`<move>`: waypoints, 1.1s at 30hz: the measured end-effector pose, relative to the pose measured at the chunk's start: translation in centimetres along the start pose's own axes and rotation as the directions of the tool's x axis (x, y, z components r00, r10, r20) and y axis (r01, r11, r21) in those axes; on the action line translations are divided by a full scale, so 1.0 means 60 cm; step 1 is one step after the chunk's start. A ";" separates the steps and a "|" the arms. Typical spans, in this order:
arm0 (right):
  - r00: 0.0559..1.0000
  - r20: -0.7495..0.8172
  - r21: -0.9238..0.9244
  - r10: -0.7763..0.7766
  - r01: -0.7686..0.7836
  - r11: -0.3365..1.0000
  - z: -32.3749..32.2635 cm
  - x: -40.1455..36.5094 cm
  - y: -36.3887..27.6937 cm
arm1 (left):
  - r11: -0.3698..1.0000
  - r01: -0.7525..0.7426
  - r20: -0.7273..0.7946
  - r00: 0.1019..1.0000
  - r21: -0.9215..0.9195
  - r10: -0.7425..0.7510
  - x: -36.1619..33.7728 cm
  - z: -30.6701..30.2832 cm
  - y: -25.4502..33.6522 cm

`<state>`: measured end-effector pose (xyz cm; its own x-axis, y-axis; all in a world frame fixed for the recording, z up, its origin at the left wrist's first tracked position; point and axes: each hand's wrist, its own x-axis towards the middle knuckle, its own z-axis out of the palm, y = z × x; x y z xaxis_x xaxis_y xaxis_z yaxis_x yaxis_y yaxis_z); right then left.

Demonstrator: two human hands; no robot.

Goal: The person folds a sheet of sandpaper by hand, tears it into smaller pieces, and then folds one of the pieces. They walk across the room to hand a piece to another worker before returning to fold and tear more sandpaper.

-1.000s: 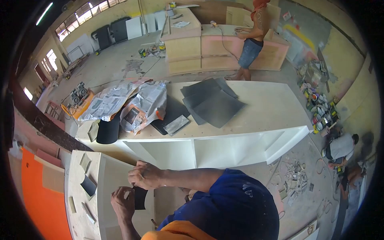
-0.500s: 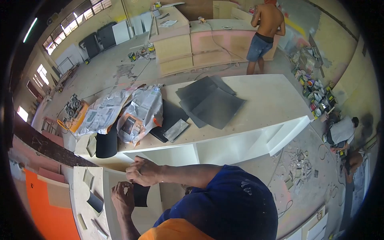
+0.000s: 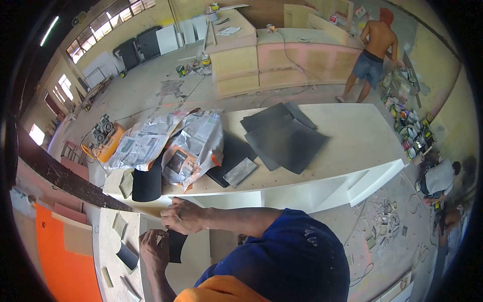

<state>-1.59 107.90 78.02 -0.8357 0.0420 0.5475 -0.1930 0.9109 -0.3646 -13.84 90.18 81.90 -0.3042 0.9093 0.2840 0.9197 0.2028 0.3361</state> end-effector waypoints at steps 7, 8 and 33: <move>0.951 -0.163 0.262 0.263 -0.215 0.941 0.007 0.004 0.034 | 1.000 0.028 -0.649 0.761 0.007 -0.017 -0.025 -0.033 0.007; 0.918 -0.193 0.330 0.346 -0.272 0.904 0.004 0.003 0.042 | 0.995 -0.022 -0.710 0.700 0.094 0.082 -0.037 -0.042 -0.008; 0.466 0.880 0.474 0.089 -0.874 -0.106 0.326 -0.027 -0.121 | -0.141 0.336 0.296 0.468 -0.931 -0.833 -0.419 0.106 -0.030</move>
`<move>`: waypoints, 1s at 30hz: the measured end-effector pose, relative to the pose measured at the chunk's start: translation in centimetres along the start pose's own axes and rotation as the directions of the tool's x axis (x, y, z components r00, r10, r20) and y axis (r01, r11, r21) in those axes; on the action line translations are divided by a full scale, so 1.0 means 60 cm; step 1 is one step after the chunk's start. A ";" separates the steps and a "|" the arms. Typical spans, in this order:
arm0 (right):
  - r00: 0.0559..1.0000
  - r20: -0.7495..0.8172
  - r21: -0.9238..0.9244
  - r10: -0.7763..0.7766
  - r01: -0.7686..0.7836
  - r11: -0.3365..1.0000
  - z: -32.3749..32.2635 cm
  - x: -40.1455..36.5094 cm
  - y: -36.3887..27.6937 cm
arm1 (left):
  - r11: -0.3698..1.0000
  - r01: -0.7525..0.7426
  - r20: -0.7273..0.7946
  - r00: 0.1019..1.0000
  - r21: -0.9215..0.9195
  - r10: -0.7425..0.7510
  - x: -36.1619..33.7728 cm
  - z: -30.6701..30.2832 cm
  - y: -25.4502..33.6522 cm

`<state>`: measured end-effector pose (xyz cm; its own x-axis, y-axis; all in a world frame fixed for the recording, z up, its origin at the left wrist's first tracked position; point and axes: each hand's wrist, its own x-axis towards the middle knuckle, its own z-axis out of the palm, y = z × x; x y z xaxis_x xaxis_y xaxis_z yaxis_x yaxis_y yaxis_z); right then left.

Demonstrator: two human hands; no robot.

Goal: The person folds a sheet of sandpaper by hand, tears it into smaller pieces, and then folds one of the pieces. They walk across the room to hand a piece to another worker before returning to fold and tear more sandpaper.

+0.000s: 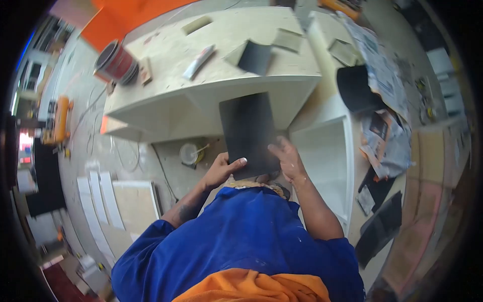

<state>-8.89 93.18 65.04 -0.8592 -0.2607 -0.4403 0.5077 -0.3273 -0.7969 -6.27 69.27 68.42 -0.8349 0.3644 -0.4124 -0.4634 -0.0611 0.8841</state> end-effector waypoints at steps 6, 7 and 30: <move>0.997 0.064 -0.134 0.051 -0.042 0.990 0.089 0.033 0.046 | 0.982 0.060 0.049 0.997 -0.181 -0.052 -0.034 -0.089 -0.055; 0.996 0.052 -0.158 0.075 -0.066 0.985 0.105 0.036 0.046 | 0.988 0.075 0.031 0.997 -0.139 -0.071 -0.037 -0.100 -0.061; 0.979 -0.079 -0.708 0.186 -0.186 0.681 0.203 0.065 0.083 | 0.998 0.041 -0.109 0.993 -0.045 -0.046 -0.085 -0.205 -0.134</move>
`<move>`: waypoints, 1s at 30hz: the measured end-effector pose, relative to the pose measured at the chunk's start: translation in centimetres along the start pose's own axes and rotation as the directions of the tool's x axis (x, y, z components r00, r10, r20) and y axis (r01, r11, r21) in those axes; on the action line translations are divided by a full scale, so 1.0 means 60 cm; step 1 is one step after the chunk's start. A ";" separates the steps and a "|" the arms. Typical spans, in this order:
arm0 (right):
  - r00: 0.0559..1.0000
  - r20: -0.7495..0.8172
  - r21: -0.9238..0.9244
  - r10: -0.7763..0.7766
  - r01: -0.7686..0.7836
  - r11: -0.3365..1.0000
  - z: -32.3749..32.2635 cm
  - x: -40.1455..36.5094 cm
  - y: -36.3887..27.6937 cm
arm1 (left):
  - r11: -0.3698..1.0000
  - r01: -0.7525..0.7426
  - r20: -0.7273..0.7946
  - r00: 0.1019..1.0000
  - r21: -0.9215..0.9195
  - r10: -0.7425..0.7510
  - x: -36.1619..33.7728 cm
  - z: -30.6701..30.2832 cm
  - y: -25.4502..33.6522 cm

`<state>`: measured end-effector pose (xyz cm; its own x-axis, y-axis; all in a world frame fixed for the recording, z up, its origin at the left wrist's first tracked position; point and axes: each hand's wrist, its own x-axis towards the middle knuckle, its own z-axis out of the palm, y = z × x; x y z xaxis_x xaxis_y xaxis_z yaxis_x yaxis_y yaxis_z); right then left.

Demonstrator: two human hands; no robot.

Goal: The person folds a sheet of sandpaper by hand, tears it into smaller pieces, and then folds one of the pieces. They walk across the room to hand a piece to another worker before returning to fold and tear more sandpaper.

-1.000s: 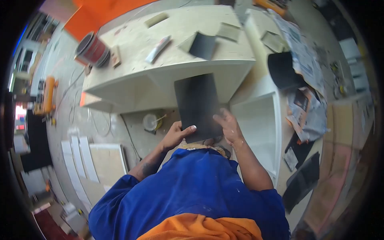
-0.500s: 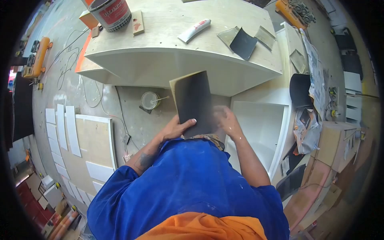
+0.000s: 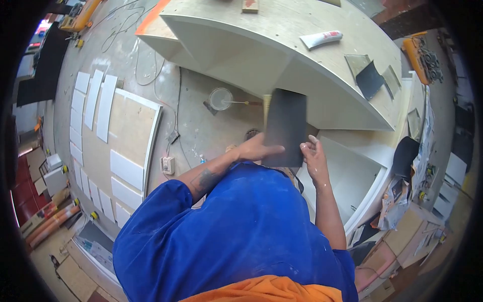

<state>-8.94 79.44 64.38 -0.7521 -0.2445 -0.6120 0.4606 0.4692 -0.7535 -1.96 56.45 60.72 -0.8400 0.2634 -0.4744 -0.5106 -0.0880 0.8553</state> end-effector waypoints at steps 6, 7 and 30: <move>0.988 0.157 0.438 -0.005 -0.065 0.896 -0.020 -0.009 0.000 | 0.997 -0.027 0.147 0.989 0.076 0.016 0.014 0.004 0.011; 0.995 0.101 0.441 -0.001 -0.044 0.897 -0.028 -0.016 -0.005 | 0.995 0.061 0.182 0.981 0.075 -0.074 0.012 -0.003 0.017; 0.316 -0.885 0.436 0.341 0.309 0.845 -0.595 -0.372 0.287 | 0.749 0.613 -0.585 0.713 0.252 -0.387 -0.211 -0.190 -0.549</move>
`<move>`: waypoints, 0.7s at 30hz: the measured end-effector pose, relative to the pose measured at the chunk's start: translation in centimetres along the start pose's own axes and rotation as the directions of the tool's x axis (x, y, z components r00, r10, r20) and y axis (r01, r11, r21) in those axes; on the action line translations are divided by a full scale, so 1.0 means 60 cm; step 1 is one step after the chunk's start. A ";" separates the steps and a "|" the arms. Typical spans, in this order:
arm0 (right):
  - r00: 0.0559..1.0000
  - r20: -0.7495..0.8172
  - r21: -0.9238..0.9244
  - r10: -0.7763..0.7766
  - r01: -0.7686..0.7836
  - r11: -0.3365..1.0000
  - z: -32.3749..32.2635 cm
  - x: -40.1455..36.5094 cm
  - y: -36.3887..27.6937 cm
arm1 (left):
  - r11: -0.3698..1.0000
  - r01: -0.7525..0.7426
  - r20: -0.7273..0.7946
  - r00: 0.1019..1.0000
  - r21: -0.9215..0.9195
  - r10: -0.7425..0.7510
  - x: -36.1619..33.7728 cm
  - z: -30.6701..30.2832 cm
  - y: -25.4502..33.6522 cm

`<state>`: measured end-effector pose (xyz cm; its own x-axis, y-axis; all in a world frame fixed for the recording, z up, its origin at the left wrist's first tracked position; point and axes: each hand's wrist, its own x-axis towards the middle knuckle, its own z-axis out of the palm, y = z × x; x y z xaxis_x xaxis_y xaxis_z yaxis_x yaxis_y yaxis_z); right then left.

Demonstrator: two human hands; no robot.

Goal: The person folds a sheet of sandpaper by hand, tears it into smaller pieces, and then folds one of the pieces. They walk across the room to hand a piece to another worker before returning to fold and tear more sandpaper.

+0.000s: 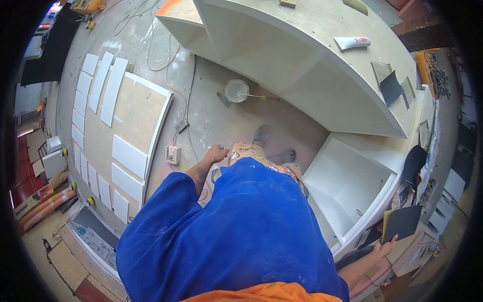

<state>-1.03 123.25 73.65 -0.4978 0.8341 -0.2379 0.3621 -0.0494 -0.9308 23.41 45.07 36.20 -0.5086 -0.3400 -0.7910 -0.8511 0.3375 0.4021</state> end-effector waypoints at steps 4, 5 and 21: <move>0.999 -0.037 -0.184 0.034 -0.041 0.982 -0.098 0.072 0.045 | 0.997 -0.051 -0.003 0.999 -0.065 0.051 -0.016 0.005 0.035; 0.996 -0.071 -0.218 0.045 -0.060 0.974 -0.110 0.078 0.050 | 0.994 -0.077 -0.014 0.997 -0.074 0.076 -0.018 0.009 0.040; 0.882 0.430 0.008 -0.193 0.210 0.978 -0.048 -0.184 0.092 | 0.830 -0.435 0.367 0.752 -0.348 0.548 -0.242 0.043 0.290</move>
<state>8.74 115.32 71.91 -0.8477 0.5089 -0.1497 0.2435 0.1225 -0.9621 16.34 58.18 53.50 -0.8008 0.2511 -0.5437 -0.5308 0.1228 0.8385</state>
